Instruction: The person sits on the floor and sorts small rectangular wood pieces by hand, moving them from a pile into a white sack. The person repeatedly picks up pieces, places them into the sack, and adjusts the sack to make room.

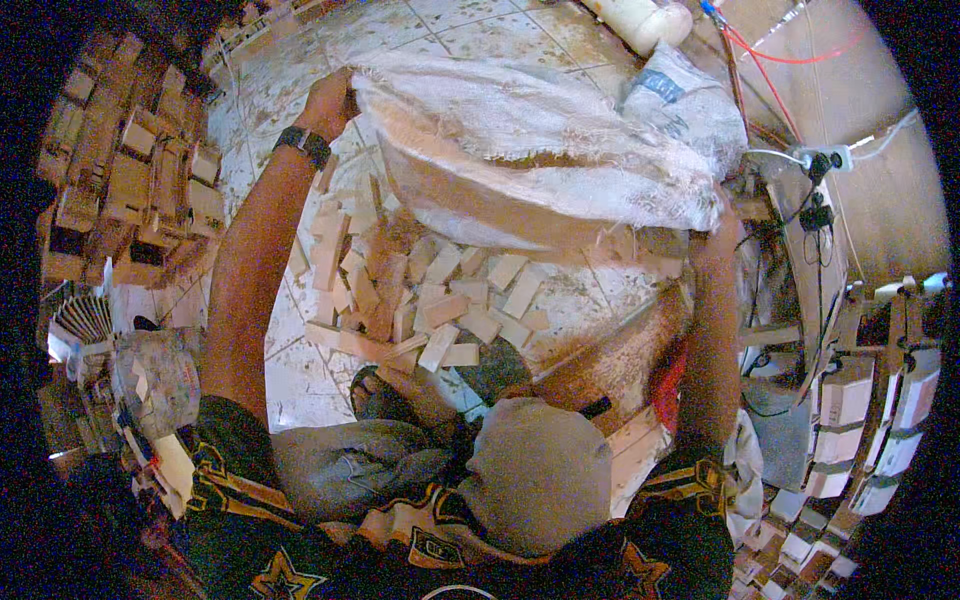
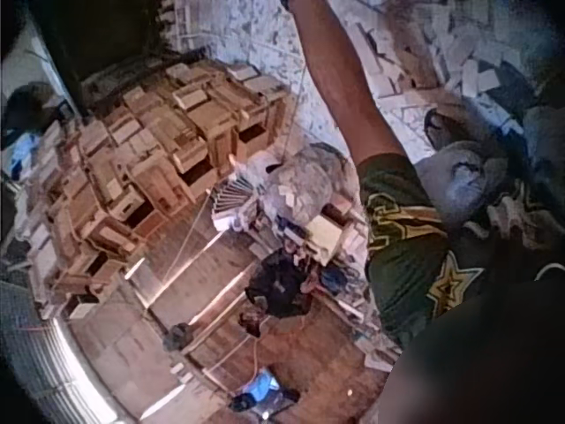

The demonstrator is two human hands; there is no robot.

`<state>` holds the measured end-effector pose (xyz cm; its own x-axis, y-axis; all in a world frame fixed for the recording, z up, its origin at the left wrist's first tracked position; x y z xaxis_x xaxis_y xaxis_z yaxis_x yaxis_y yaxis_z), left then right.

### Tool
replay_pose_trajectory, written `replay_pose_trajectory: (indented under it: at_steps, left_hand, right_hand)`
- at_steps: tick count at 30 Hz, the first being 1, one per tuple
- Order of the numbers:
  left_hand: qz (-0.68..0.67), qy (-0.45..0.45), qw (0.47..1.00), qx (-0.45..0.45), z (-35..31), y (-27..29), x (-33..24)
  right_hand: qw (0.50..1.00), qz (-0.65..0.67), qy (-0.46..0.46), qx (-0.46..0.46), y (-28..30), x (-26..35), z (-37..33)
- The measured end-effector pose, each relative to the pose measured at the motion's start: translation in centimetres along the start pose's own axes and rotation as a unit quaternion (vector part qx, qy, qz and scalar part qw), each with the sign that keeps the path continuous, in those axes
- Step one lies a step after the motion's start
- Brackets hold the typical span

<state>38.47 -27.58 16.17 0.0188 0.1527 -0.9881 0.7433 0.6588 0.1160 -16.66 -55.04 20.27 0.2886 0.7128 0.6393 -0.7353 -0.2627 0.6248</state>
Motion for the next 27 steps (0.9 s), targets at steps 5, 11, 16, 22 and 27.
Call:
replay_pose_trajectory:
  at_steps: [5, 11, 16, 22, 27]
  left_hand:
    - [-0.164, -0.002, 0.985, 0.052, -2.3, -0.5, 1.4]
    - [0.287, 0.122, 0.949, -0.047, -7.1, 10.8, 16.5]
    - [0.475, 0.175, 0.862, -0.009, -8.6, 15.0, 26.3]
    - [0.644, 0.132, 0.742, 0.134, -6.1, 9.2, 26.4]
    - [0.526, 0.048, 0.843, -0.102, -6.1, 3.6, 17.1]
  right_hand:
    - [0.878, 0.298, -0.365, -0.088, -9.4, -8.9, -14.3]
    - [0.787, 0.107, -0.536, 0.285, -30.2, -5.5, -24.6]
    - [0.808, -0.179, -0.498, 0.258, -31.6, -3.9, -18.4]
    - [0.868, -0.148, -0.263, 0.394, -36.0, -1.5, -17.6]
    - [0.839, -0.089, -0.140, 0.519, -37.0, 4.2, -15.5]
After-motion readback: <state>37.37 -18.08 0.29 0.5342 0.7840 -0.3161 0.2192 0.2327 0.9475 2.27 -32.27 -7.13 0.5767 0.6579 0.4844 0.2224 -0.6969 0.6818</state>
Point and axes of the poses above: each hand's wrist, its own z-axis towards the middle knuckle, its own y-axis out of the back of the hand, x = y × z, the point moved 10 cm from there along z, towards the middle knuckle, and after that the axes turned 7 degrees about x, right-handed, at the moved point
